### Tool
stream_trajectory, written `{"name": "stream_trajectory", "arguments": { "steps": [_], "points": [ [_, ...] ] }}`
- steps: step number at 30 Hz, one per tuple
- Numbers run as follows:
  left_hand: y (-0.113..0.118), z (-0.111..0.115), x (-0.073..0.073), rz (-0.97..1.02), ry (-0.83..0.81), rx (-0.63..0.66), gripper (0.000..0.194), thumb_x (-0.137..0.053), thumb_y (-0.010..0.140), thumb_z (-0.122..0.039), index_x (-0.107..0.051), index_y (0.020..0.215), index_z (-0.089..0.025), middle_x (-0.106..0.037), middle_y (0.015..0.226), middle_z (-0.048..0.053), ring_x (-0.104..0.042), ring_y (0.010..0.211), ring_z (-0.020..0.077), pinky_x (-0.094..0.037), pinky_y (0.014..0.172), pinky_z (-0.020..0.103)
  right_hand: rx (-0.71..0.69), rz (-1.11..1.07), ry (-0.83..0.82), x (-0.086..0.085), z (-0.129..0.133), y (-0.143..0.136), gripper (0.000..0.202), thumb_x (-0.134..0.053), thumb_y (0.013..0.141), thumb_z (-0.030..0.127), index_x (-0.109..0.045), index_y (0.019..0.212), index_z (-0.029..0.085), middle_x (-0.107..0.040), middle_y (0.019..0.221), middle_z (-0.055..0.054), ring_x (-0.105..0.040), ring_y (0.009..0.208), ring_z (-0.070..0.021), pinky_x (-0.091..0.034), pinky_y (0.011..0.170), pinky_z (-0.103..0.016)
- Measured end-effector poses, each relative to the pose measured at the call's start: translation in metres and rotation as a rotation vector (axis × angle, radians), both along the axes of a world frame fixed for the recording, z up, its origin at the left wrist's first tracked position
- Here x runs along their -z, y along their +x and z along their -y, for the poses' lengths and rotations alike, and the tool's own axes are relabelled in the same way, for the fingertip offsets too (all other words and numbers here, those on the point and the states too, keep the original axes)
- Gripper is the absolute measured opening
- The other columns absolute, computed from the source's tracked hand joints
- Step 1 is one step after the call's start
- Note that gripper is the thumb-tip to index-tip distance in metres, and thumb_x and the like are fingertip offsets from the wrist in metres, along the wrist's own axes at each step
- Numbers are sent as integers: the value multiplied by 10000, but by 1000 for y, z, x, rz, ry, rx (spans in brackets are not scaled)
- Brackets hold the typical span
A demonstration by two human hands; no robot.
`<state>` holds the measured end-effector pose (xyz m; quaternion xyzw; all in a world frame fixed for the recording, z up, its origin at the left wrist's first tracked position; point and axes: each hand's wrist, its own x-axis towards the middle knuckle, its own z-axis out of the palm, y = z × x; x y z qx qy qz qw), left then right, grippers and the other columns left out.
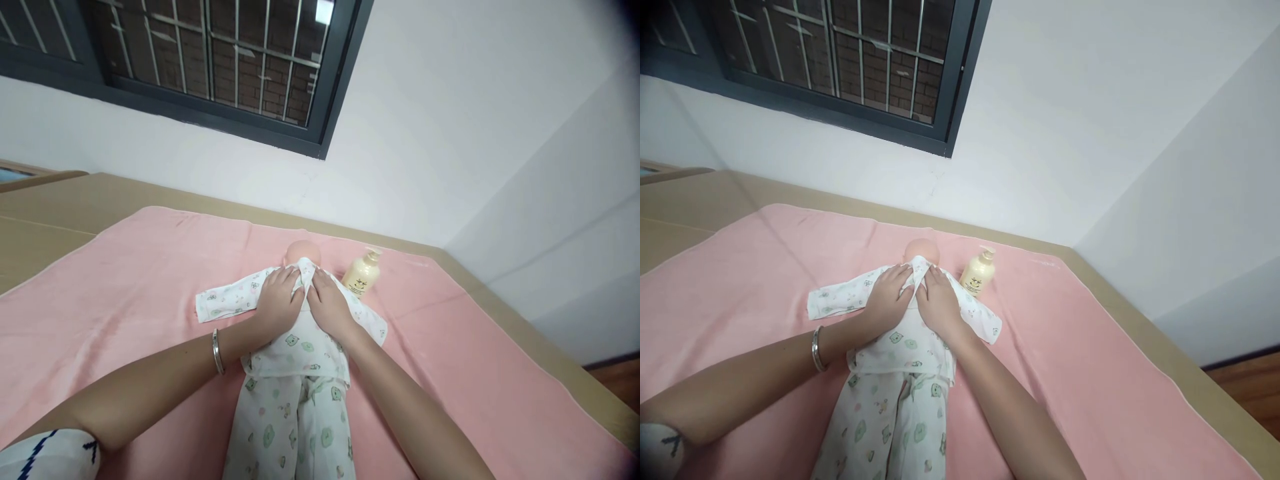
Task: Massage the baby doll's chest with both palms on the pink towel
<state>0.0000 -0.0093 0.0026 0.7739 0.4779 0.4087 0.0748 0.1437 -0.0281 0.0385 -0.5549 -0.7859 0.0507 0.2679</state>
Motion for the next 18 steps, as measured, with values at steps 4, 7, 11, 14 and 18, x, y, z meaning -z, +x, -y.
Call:
{"name": "stream_trajectory", "arguments": {
  "steps": [4,7,11,14,18],
  "points": [
    [-1,0,-1,-1,-14,5,424,-402,916,-261,-559,1295,-153,-577,1372,108,-482,1294,289,-353,1130,487,-2,3,15,-2,2,-1,499,-323,963,228,-428,1444,148,-464,1479,-113,-401,1365,-216,-269,1166,-415],
    [-3,1,1,21,-17,40,416,-379,932,-267,-561,1291,-163,-578,1370,102,-479,1302,281,-347,1136,493,75,12,14,-4,6,-2,459,-344,963,250,-490,1391,169,-522,1425,-106,-443,1325,-226,-323,1119,-393],
    [-9,5,7,115,-16,34,440,-343,952,-274,-507,1344,-162,-558,1385,114,-468,1321,270,-348,1137,493,260,85,-27,-14,14,-3,373,-367,968,335,-619,1191,176,-640,1242,-123,-558,1173,-257,-419,975,-363],
    [-11,8,10,157,-27,6,468,-358,948,-290,-464,1379,-141,-545,1385,140,-479,1305,285,-366,1119,504,388,207,-102,-28,21,-2,395,-347,972,403,-660,1033,169,-701,1021,-141,-636,993,-290,-461,836,-377],
    [-10,10,10,149,-15,0,465,-352,954,-293,-462,1378,-137,-529,1404,144,-448,1337,286,-347,1136,503,409,275,-68,-41,29,-1,408,-356,956,364,-649,1121,132,-704,1044,-173,-650,1001,-330,-482,835,-433]
  ]
}}
